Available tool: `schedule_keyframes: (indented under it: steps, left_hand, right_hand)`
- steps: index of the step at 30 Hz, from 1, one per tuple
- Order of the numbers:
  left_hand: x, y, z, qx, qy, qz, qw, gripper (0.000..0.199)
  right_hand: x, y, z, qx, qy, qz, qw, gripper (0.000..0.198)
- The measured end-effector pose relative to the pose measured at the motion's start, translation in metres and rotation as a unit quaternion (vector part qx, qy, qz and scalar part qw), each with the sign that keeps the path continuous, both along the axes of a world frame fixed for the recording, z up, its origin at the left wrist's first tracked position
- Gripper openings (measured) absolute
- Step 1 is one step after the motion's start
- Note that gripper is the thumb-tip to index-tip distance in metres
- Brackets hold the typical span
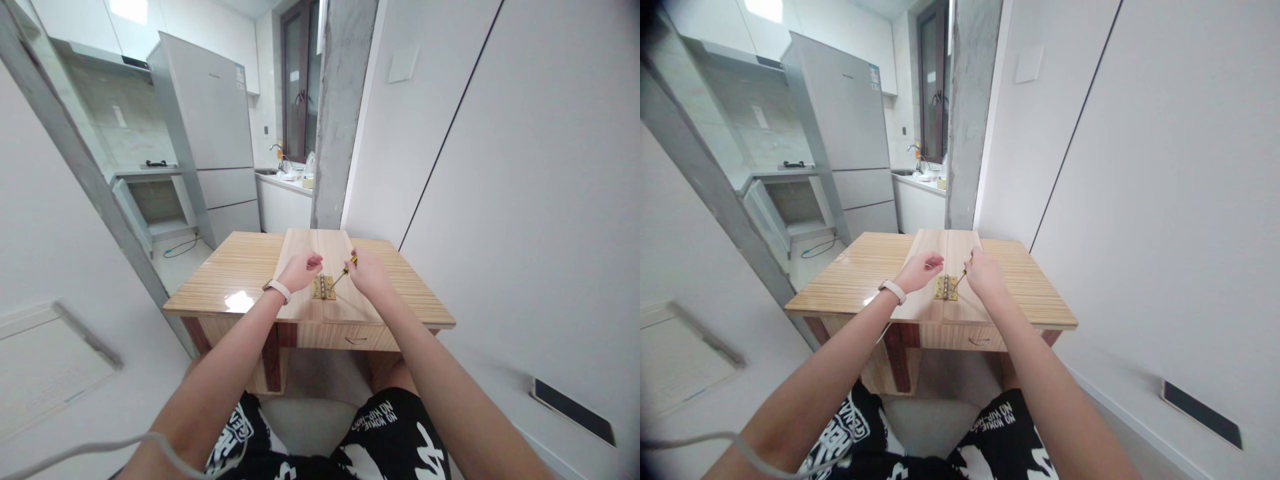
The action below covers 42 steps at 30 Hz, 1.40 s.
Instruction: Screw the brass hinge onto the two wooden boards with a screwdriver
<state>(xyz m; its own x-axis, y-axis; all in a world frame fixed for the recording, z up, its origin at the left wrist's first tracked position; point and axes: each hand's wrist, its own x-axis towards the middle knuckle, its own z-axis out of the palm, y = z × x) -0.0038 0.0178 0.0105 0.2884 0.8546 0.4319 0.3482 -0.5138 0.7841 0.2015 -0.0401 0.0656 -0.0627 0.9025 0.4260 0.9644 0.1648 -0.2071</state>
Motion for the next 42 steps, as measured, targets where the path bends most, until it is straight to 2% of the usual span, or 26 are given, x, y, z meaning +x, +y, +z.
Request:
schedule_keyframes:
  steps: [6,12,18,23,27,30,33,37,40,42]
  left_hand:
    - [0.017,-0.004,0.009,0.002,-0.003,-0.069,0.998,0.019]
    - [0.026,-0.003,0.011,-0.004,-0.051,-0.101,0.994,0.022]
    - [0.028,-0.005,0.013,-0.05,-0.115,-0.147,0.981,0.033]
    - [0.033,0.002,0.005,-0.07,-0.156,-0.179,0.969,0.04]
    - [0.035,0.008,-0.007,-0.057,-0.153,-0.149,0.975,0.028]
    - [0.033,0.005,-0.01,-0.03,-0.119,-0.112,0.986,0.02]
    - [0.03,-0.004,-0.007,0.007,-0.099,-0.081,0.992,0.02]
    - [0.031,-0.015,-0.001,0.071,-0.038,0.007,0.997,0.005]
    - [0.037,-0.019,0.0,0.059,-0.041,0.032,0.997,0.003]
    - [0.041,-0.02,-0.001,0.042,-0.064,0.042,0.996,0.004]
  right_hand:
    - [-0.024,0.003,0.02,-0.06,-0.121,0.034,0.99,0.035]
    - [-0.044,0.014,0.027,-0.056,-0.158,0.04,0.985,0.035]
    - [-0.039,0.024,0.029,-0.059,-0.171,0.094,0.979,0.027]
    - [-0.03,0.025,0.041,-0.092,-0.192,0.183,0.96,0.021]
    - [-0.027,0.022,0.049,-0.118,-0.18,0.245,0.945,0.019]
    - [-0.025,0.018,0.051,-0.121,-0.185,0.26,0.94,0.018]
    - [-0.025,0.01,0.052,-0.105,-0.169,0.237,0.951,0.025]
    - [-0.031,0.001,0.054,-0.063,-0.153,0.12,0.979,0.046]
    - [-0.039,-0.001,0.055,-0.044,-0.176,0.056,0.982,0.042]
    - [-0.044,-0.001,0.054,-0.04,-0.178,0.04,0.982,0.04]
